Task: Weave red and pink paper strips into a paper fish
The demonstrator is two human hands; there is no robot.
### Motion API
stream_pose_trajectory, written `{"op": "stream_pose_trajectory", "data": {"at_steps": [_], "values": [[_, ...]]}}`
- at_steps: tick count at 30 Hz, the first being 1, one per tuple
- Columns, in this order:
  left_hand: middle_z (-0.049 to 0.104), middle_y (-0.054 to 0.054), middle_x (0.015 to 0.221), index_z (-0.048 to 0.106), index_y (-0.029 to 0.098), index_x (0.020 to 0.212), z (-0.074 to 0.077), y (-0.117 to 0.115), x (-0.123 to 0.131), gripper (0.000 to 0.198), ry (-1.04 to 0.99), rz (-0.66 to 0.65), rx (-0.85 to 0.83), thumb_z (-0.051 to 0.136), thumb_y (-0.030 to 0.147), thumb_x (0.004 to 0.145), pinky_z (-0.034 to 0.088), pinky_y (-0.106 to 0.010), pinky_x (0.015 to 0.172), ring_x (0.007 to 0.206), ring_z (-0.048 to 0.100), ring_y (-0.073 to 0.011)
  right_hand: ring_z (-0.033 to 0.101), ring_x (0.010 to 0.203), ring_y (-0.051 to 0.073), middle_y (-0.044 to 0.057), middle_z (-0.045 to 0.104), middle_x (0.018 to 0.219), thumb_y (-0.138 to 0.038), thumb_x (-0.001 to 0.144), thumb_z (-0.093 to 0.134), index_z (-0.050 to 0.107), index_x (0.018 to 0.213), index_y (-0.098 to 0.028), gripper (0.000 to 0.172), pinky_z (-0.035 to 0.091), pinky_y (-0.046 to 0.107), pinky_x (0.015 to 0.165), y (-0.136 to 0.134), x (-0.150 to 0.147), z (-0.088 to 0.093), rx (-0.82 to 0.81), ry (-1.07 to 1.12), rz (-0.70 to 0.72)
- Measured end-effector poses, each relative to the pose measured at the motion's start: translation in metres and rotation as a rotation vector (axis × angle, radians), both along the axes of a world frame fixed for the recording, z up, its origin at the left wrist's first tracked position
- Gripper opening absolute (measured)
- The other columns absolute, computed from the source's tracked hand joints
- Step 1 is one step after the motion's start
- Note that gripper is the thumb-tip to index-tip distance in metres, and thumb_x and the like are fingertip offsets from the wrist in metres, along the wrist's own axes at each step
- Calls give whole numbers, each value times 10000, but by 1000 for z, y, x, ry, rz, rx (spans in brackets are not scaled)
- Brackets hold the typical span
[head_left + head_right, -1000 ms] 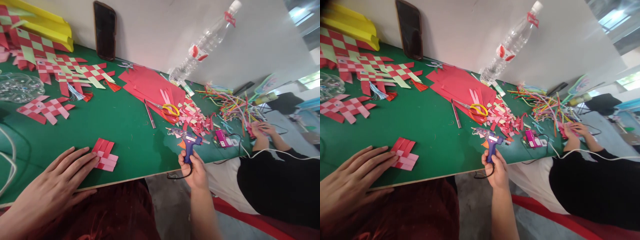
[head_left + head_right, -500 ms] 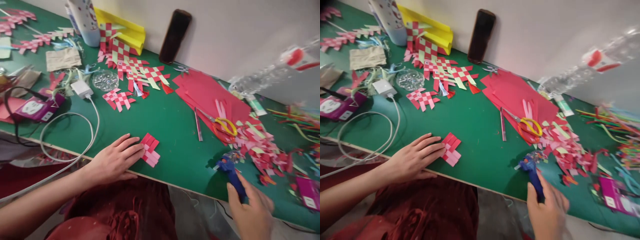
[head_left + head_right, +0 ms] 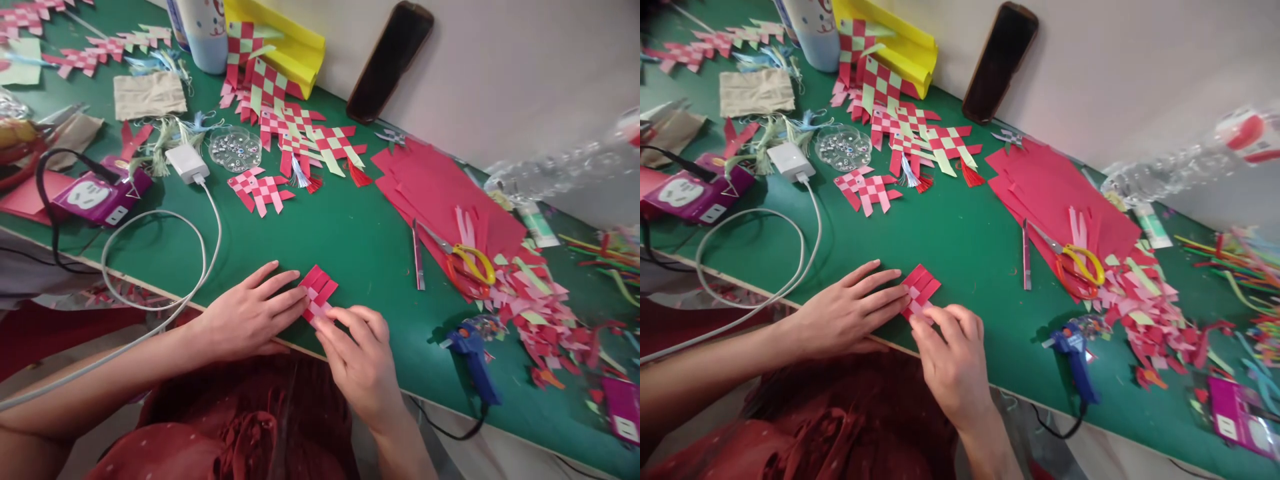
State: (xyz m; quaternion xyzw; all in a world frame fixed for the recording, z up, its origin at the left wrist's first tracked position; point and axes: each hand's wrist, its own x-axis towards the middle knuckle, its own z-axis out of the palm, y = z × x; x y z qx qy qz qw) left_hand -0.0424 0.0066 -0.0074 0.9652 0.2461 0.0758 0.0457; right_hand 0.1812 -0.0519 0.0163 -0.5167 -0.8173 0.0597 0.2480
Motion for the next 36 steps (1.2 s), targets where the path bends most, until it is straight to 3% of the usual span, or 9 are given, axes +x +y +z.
{"op": "stream_pose_trajectory", "data": {"at_steps": [7, 11, 14, 19, 23, 31, 36], "values": [[508, -72, 1459, 418, 217, 1460, 2, -1, 1, 785, -24, 16, 16, 585, 672, 843, 62, -651, 1189, 1417, 327, -349, 549, 950, 222, 46, 718, 1004, -160, 887, 655, 729, 981, -220, 134, 468, 402, 839, 4, 16, -9, -43, -15, 77], [439, -86, 1512, 311, 366, 1503, 8, -3, -1, 938, -14, -5, 23, 673, 730, 718, 88, -724, 1134, 1422, 308, -406, 546, 945, 216, 46, 714, 995, -142, 882, 653, 733, 926, -217, 118, 462, 397, 833, 4, 16, -12, -49, 4, 83], [426, -99, 1518, 318, 348, 1503, 9, -4, -1, 984, 17, -9, 26, 686, 749, 684, 64, -741, 1126, 1425, 292, -424, 539, 955, 219, 55, 710, 1009, -138, 870, 668, 734, 966, -216, 139, 456, 402, 837, 3, 17, -14, -39, 16, 89], [458, -50, 1499, 406, 325, 1460, 5, -4, -3, 884, 27, 16, 63, 653, 746, 724, -1, -733, 1140, 1411, 317, -416, 535, 964, 216, 52, 707, 1008, -141, 864, 680, 730, 1048, -233, 211, 448, 396, 836, 3, 18, -16, -39, 35, 89], [465, -33, 1494, 438, 328, 1434, 4, -2, -5, 790, 19, 3, 103, 595, 743, 780, -36, -708, 1154, 1432, 300, -361, 538, 967, 215, 50, 711, 1015, -146, 870, 672, 734, 1046, -240, 209, 444, 396, 835, 4, 19, -15, -44, 27, 91], [516, -12, 1446, 567, 276, 1335, 12, -7, 0, 578, 21, -54, 136, 492, 657, 907, -109, -638, 1189, 1438, 289, -279, 561, 966, 207, 50, 726, 1010, -153, 878, 658, 748, 1043, -247, 210, 457, 385, 828, 2, 17, -15, -16, 34, 67], [581, -13, 1370, 603, 248, 1305, 14, -12, 3, 530, 3, -60, 106, 460, 611, 946, 80, -570, 1239, 1365, 385, -259, 570, 952, 197, 38, 736, 1013, -173, 896, 640, 761, 1014, -276, 198, 461, 375, 807, 3, 16, -13, -16, 30, 57]]}}
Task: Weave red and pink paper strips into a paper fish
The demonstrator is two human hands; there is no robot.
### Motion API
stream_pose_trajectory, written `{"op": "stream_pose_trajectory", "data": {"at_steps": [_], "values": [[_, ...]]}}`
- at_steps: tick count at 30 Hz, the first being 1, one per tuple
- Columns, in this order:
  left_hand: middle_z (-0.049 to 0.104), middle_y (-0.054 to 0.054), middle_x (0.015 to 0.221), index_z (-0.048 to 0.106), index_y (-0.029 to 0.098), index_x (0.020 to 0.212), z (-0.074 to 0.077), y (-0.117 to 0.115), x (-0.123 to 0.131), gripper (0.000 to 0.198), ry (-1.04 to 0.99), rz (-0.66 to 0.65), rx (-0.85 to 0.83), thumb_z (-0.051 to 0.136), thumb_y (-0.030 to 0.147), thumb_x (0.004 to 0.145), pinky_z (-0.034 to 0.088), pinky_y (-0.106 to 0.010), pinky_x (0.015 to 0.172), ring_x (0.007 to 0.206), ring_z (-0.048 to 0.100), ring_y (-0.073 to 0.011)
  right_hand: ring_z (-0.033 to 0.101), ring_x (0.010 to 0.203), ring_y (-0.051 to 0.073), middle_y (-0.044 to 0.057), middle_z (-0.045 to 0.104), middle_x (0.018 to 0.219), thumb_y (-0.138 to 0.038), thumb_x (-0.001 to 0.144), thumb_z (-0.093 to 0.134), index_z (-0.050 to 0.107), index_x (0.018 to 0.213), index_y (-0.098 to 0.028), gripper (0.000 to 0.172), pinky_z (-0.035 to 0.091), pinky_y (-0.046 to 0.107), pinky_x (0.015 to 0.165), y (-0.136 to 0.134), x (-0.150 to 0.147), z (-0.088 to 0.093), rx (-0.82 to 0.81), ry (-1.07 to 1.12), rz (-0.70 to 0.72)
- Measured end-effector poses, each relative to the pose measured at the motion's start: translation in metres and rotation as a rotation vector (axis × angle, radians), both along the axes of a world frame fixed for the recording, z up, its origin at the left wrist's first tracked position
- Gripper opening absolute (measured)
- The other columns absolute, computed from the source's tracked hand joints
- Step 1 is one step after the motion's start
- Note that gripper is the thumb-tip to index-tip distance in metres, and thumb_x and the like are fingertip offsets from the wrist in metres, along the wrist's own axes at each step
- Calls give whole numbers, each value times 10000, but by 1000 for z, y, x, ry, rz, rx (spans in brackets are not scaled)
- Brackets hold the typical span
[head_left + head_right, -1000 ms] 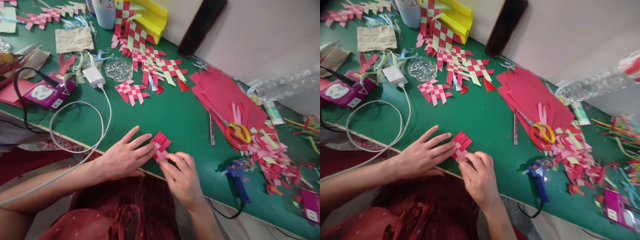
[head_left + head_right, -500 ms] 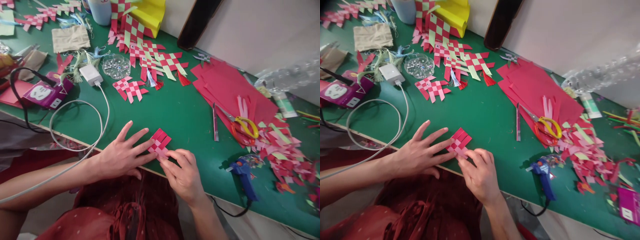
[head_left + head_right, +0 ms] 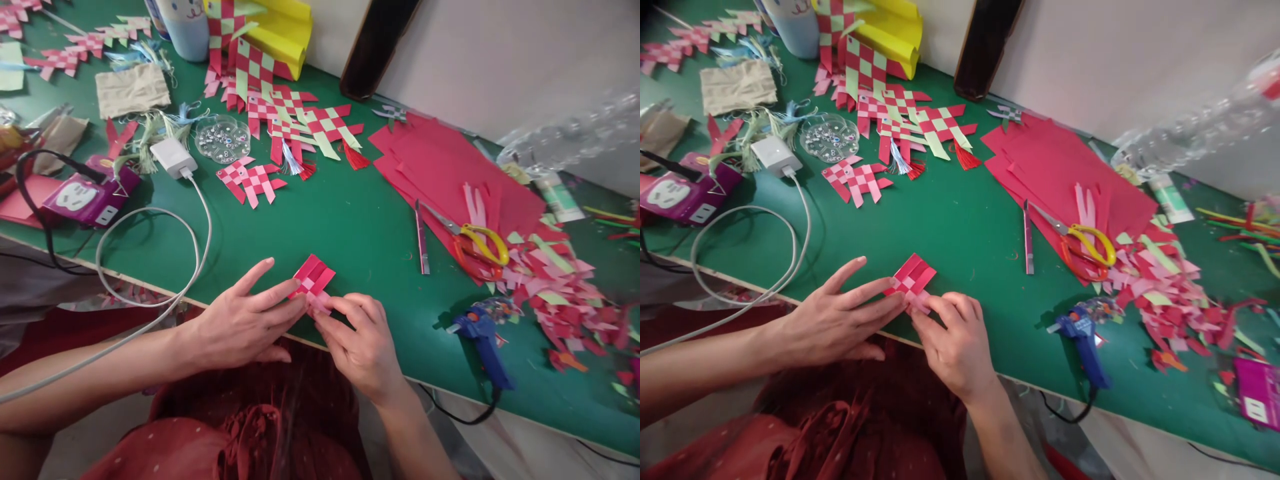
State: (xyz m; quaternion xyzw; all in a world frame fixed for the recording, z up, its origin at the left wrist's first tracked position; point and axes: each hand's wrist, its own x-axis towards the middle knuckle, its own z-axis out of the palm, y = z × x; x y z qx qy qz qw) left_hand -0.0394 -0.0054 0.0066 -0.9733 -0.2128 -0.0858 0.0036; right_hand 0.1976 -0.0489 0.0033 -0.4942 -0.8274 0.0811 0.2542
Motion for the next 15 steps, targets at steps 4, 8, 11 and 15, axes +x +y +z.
{"op": "stream_pose_trajectory", "data": {"at_steps": [4, 8, 11, 15], "values": [[596, -69, 1353, 563, 143, 1347, -4, -4, 1, 652, 10, 6, 5, 440, 638, 940, 145, -491, 1241, 1321, 424, -250, 568, 968, 199, 35, 735, 1035, -179, 905, 634, 752, 1054, -278, 215, 456, 372, 810, 0, 0, 0, -2, 0, 3], [583, -82, 1370, 487, 133, 1415, -6, -6, 1, 755, 6, -4, 11, 425, 694, 912, 157, -487, 1231, 1315, 433, -254, 563, 976, 204, 33, 736, 1033, -181, 896, 649, 748, 1047, -259, 196, 449, 373, 823, 0, 1, -2, 17, 7, 8], [592, -81, 1356, 488, 141, 1413, -6, -7, 1, 764, 0, 1, 13, 444, 702, 897, 144, -494, 1231, 1308, 444, -261, 563, 975, 201, 36, 734, 1028, -181, 900, 643, 747, 1034, -250, 183, 446, 366, 818, 0, 1, -2, 34, 4, 12], [592, -77, 1354, 525, 147, 1381, -7, -6, 0, 725, -10, 7, 10, 443, 688, 906, 105, -513, 1235, 1314, 444, -271, 561, 968, 196, 34, 734, 1028, -189, 906, 637, 739, 1063, -261, 200, 446, 361, 815, -1, 1, -2, 43, -1, 10]]}}
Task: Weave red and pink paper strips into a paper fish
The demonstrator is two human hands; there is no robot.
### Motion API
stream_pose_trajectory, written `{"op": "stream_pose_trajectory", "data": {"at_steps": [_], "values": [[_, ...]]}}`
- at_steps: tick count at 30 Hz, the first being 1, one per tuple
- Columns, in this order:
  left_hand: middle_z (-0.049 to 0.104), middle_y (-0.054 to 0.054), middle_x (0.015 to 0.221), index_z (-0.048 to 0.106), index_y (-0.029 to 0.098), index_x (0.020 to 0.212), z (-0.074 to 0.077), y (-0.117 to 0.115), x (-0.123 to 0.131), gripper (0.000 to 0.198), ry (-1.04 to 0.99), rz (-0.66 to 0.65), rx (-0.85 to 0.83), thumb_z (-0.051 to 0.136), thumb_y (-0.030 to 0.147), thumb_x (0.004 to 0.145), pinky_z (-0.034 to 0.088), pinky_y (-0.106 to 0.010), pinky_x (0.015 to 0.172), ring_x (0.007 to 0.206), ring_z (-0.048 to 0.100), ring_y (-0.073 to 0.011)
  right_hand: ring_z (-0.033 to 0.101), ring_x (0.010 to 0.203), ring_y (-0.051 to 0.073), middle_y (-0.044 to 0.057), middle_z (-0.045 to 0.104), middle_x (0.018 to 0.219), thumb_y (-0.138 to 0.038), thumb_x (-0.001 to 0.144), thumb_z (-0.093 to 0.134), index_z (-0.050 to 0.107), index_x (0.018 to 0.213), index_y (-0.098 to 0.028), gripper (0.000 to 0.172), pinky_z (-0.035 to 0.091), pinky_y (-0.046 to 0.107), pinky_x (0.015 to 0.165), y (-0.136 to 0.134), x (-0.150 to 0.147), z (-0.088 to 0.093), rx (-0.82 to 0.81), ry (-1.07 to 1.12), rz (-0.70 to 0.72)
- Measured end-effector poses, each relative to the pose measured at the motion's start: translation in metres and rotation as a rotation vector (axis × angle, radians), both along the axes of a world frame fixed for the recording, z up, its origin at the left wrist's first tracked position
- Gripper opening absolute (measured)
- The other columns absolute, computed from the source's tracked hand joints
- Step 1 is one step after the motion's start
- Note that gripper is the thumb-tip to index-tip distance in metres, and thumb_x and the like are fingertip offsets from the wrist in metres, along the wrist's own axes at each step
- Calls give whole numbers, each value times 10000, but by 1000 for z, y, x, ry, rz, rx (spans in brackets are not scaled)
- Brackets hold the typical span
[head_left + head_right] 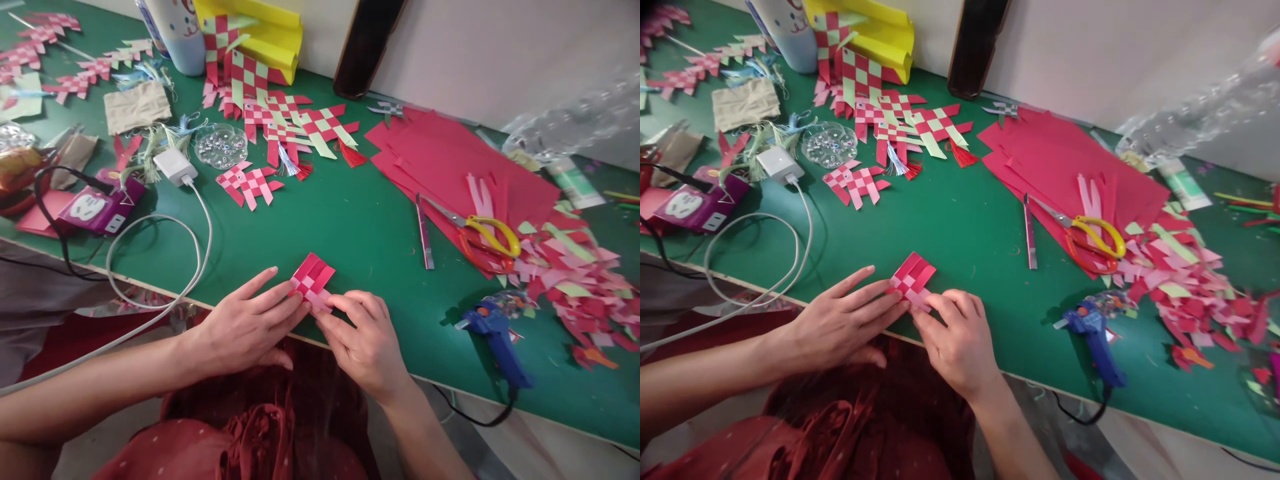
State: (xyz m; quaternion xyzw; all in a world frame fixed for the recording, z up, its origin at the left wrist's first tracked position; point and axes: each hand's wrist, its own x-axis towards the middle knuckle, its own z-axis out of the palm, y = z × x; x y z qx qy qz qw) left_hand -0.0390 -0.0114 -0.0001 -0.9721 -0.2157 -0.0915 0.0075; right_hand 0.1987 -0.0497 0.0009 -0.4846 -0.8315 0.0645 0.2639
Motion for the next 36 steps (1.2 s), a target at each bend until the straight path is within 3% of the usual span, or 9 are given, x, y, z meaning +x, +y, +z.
{"op": "stream_pose_trajectory", "data": {"at_steps": [7, 13, 21, 27, 36], "values": [[576, -95, 1378, 512, 128, 1394, -4, -5, 2, 738, -41, 46, -34, 406, 685, 923, 118, -498, 1237, 1327, 450, -272, 576, 967, 203, 37, 727, 1025, -167, 892, 642, 746, 1018, -250, 183, 477, 375, 833, -1, 3, 1, -18, 33, -3], [561, -108, 1387, 461, 148, 1439, -11, -7, 1, 736, -45, 41, -71, 434, 669, 920, 206, -511, 1215, 1343, 441, -287, 570, 914, 201, 43, 691, 911, -122, 855, 674, 720, 953, -230, 153, 504, 376, 836, -12, 11, 5, 28, 121, -156], [575, -103, 1366, 465, 143, 1430, -11, -1, -2, 670, -80, 20, -97, 454, 606, 945, 221, -500, 1217, 1327, 455, -281, 544, 876, 180, -11, 731, 879, -237, 890, 678, 704, 884, -235, 27, 385, 374, 817, -3, 8, 14, 24, -136, 33], [567, -111, 1367, 458, 141, 1432, -8, 0, 0, 702, -81, 21, -137, 503, 615, 916, 290, -503, 1191, 1334, 449, -284, 548, 823, 193, 36, 710, 835, -116, 920, 525, 702, 881, -200, 200, 362, 409, 811, 7, 2, 35, 50, -433, 190], [577, -86, 1367, 468, 149, 1418, -6, 1, -1, 653, -73, 31, -171, 484, 594, 940, 192, -459, 1228, 1351, 431, -256, 521, 727, 175, 29, 646, 727, -95, 896, 521, 675, 810, -181, 196, 378, 404, 791, 10, -7, 36, 97, -512, 205]]}}
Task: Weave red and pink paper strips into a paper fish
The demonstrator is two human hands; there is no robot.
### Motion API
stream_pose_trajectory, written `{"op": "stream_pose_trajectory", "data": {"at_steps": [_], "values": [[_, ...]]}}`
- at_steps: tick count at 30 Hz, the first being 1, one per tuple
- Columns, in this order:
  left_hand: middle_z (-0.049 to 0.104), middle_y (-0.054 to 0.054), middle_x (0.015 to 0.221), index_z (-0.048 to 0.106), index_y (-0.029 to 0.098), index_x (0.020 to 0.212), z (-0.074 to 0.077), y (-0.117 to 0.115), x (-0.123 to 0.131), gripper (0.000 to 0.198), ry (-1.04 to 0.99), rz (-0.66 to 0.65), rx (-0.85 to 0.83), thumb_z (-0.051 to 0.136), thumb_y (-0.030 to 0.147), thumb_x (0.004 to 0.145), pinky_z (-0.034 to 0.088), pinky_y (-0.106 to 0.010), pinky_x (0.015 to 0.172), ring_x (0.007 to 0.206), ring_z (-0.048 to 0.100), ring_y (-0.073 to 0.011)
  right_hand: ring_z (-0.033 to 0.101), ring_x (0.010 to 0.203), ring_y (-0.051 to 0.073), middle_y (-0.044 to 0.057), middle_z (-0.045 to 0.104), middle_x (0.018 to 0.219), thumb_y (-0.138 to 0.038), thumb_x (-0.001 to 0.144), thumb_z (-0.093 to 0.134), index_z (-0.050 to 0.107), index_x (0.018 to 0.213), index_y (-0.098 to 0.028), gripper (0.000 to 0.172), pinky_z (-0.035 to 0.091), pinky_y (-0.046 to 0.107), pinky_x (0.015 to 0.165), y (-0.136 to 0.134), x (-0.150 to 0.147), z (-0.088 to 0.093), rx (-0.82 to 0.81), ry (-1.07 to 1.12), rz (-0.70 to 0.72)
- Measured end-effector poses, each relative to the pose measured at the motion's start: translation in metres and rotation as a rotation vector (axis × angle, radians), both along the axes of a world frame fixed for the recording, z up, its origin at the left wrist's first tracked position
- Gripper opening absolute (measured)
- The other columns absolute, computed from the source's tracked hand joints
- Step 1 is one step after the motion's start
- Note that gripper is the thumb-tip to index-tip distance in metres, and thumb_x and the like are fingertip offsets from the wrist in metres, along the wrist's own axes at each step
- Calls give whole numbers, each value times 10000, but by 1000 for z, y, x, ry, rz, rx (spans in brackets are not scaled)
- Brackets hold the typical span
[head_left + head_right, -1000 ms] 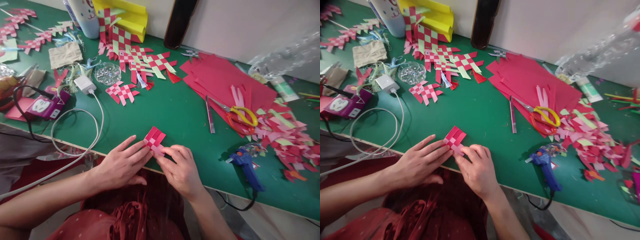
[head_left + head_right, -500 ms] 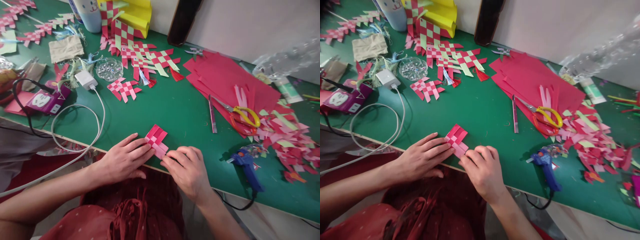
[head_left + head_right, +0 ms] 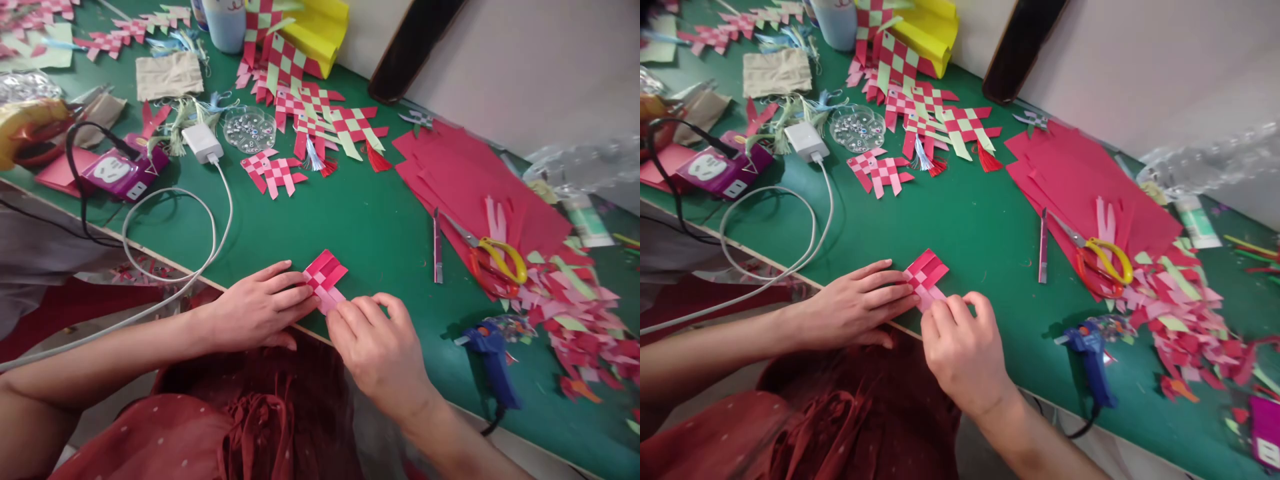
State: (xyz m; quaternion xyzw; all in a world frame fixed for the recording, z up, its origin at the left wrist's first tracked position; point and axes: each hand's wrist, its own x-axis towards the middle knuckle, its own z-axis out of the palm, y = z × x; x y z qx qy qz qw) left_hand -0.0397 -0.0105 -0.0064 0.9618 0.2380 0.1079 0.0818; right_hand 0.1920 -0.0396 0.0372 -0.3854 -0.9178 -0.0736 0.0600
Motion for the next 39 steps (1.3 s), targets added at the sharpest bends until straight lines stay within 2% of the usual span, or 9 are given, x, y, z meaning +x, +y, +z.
{"op": "stream_pose_trajectory", "data": {"at_steps": [6, 9, 12, 15, 18, 22, 25, 29, 39], "values": [[612, -81, 1309, 494, 162, 1386, 1, 0, 4, 602, -56, 27, -1, 463, 582, 957, 245, -466, 1196, 1310, 465, -257, 573, 755, 164, 34, 690, 800, -128, 906, 552, 636, 837, -178, 120, 373, 362, 770, 8, 4, -6, -30, 138, -57], [672, -30, 1166, 605, 206, 1228, 3, -3, 16, 378, -109, 143, -17, 503, 472, 979, 319, -461, 1146, 1200, 538, -233, 579, 770, 168, 46, 689, 823, -143, 910, 558, 616, 853, -175, 88, 375, 340, 758, 13, 5, -9, -80, 200, -88], [694, 27, 982, 672, 246, 989, 2, -7, 31, 137, -175, 277, 45, 535, 249, 979, 361, -446, 1098, 1064, 588, -194, 582, 792, 180, 55, 686, 849, -151, 916, 551, 609, 871, -176, 77, 387, 335, 754, 14, 7, -12, -116, 244, -104], [681, 40, 875, 670, 239, 894, -2, -10, 40, 153, -222, 348, 117, 543, 192, 965, 390, -446, 1060, 983, 598, -181, 585, 813, 183, 51, 683, 865, -163, 927, 547, 609, 891, -180, 74, 401, 336, 757, 14, 11, -13, -156, 291, -108], [685, 41, 887, 676, 241, 925, -5, -12, 42, 143, -254, 373, 150, 547, 187, 959, 380, -464, 1068, 967, 597, -182, 579, 906, 215, 68, 683, 952, -260, 918, 613, 633, 949, -182, 86, 423, 372, 813, 14, 16, -14, -202, 329, -108], [687, 43, 877, 680, 233, 914, -6, -11, 39, 159, -265, 370, 151, 537, 181, 962, 358, -481, 1093, 967, 603, -179, 535, 1007, 252, 95, 669, 1062, -240, 884, 670, 677, 991, -193, 117, 440, 422, 876, 12, 17, -18, -137, 356, -100], [693, 42, 884, 681, 226, 902, -5, -11, 39, 159, -264, 362, 161, 542, 172, 958, 356, -484, 1098, 967, 613, -178, 527, 1005, 240, 77, 682, 1049, -153, 869, 673, 693, 952, -212, 104, 447, 415, 877, 10, 15, -22, -55, 375, -92], [704, 35, 892, 675, 220, 867, -4, -10, 39, 169, -258, 349, 177, 542, 166, 955, 355, -483, 1104, 985, 623, -178, 543, 994, 235, 58, 713, 1026, -149, 840, 713, 697, 953, -218, 133, 437, 427, 885, 7, 16, -24, -2, 381, -70], [725, 34, 923, 676, 205, 872, -1, -9, 36, 182, -256, 324, 182, 527, 145, 959, 319, -513, 1148, 1006, 643, -171, 537, 1007, 223, 21, 741, 986, -170, 851, 709, 711, 936, -242, 110, 412, 424, 905, 3, 19, -28, -12, 420, -88]]}}
